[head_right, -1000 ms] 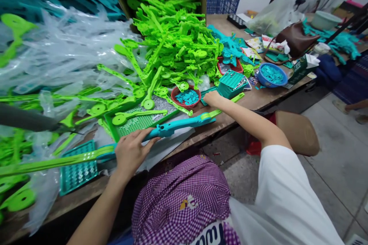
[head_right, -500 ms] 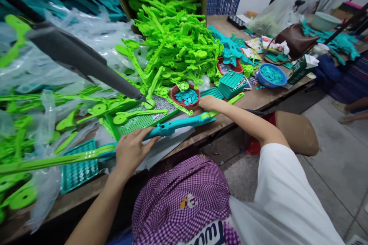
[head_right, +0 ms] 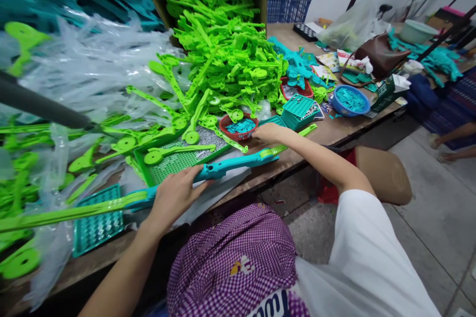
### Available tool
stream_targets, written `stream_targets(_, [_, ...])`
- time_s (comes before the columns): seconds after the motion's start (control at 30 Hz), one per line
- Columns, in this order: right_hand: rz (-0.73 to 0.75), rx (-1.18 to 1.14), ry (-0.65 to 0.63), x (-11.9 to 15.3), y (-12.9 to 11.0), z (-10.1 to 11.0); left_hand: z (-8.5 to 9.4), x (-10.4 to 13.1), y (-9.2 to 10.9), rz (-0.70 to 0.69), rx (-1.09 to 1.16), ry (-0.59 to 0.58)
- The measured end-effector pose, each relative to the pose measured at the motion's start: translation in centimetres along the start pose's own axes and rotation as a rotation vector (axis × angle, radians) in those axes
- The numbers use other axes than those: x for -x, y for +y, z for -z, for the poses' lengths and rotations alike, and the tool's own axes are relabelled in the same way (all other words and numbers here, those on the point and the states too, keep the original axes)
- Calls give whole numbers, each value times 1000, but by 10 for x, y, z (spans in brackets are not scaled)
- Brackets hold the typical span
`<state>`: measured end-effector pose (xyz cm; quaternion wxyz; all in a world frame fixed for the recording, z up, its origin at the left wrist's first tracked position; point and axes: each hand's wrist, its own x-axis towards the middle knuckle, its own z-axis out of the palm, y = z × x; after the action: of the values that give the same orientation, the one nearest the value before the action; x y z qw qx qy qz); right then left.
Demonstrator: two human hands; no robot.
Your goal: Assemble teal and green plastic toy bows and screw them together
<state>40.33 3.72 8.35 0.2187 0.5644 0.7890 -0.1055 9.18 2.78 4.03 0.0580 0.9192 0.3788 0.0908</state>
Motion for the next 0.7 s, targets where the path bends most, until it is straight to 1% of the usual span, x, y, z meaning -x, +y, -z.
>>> stream_targets(0.07, [-37, -111, 152, 10, 0, 9, 1, -4, 2, -25, 38, 2])
stream_targets(0.13, [-50, -270, 365, 24, -4, 17, 2, -10, 4, -45, 100, 10])
stream_targets(0.2, [-39, -418, 587, 42, -11, 21, 3, -16, 6, -37, 160, -3])
stream_targets(0.23, [-38, -463, 654, 51, -15, 21, 3, -18, 7, -20, 178, -20])
stream_targets(0.27, [-52, -480, 669, 59, -19, 19, 3, -20, 8, 0, 185, -36])
stream_targets(0.3, [-86, -467, 630, 67, -22, 15, 3, -21, 8, 22, 183, -46])
stream_targets(0.37, [-186, -376, 456, 78, -27, 6, 3, -21, 10, 52, 171, -44])
stream_targets(0.43, [-241, -246, 291, 84, -32, -1, 3, -20, 11, 59, 162, -30])
stream_targets(0.53, [-200, -72, 163, 85, -36, -3, 3, -18, 12, 68, 153, -33])
stream_targets(0.7, [-84, 106, 28, 79, -38, 13, 1, -17, 11, 70, 147, -25])
